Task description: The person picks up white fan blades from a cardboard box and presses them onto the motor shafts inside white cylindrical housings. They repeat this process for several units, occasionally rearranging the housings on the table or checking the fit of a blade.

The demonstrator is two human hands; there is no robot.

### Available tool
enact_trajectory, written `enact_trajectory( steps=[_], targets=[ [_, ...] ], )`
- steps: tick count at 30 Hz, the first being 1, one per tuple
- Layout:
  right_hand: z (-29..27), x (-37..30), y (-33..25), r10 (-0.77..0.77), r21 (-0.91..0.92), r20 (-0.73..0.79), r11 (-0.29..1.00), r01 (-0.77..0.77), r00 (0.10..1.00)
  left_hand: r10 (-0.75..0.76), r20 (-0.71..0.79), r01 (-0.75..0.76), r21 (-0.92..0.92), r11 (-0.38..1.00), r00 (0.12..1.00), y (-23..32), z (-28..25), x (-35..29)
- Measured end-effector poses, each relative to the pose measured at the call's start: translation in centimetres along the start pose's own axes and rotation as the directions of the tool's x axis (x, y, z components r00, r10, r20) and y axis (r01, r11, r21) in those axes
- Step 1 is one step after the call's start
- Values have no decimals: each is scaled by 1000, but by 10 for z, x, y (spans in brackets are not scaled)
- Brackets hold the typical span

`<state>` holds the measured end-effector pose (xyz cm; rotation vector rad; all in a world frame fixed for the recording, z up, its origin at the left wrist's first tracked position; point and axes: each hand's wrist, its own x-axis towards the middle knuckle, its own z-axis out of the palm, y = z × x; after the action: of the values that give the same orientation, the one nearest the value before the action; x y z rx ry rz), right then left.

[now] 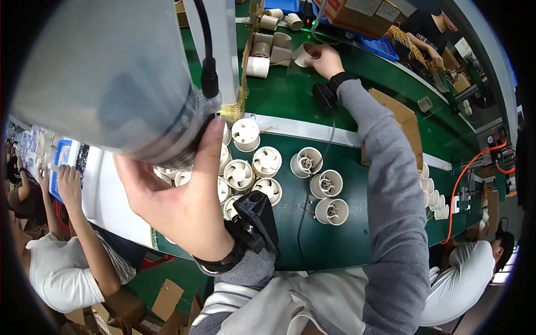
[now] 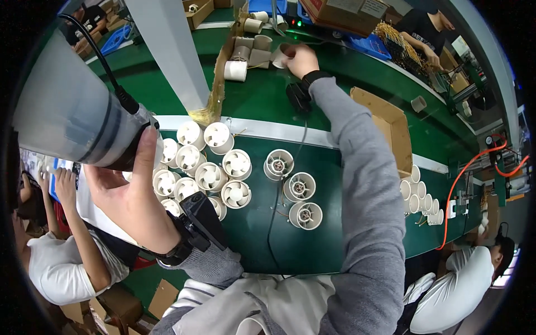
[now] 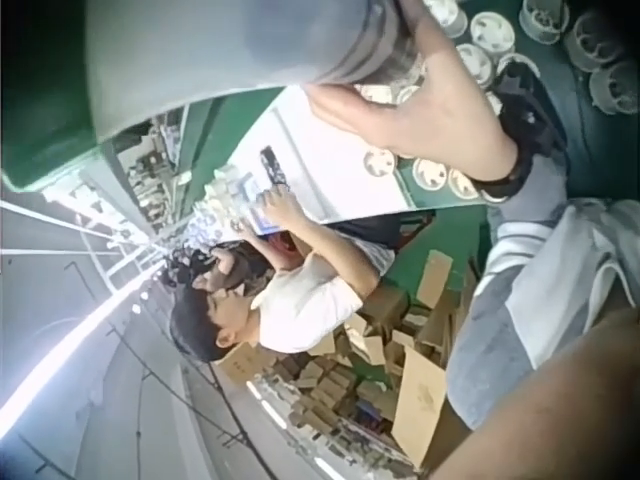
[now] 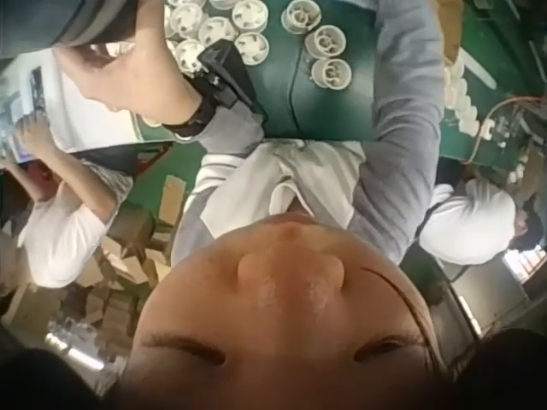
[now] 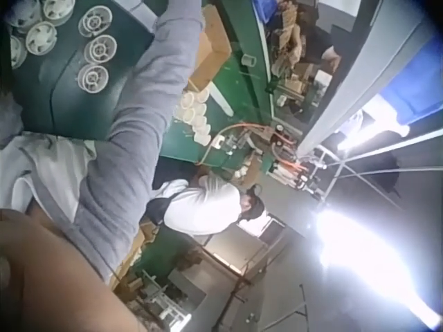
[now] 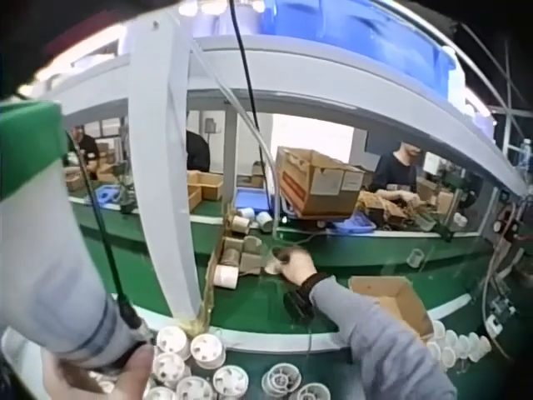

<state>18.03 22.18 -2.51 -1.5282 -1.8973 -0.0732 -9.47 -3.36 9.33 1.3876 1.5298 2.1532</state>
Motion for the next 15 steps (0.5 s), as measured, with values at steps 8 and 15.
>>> enact_trajectory(
  steps=[8, 15],
  targets=[
    [-142, -129, -56, -252, 93, 412, 968, 235, 876, 112, 43, -113, 36, 993, 993, 0, 2, 2],
    [-158, -157, -72, -256, 353, 753, 935, -44, 607, 110, 4, -110, 72, 991, 994, 2, -6, 2]
  ],
)
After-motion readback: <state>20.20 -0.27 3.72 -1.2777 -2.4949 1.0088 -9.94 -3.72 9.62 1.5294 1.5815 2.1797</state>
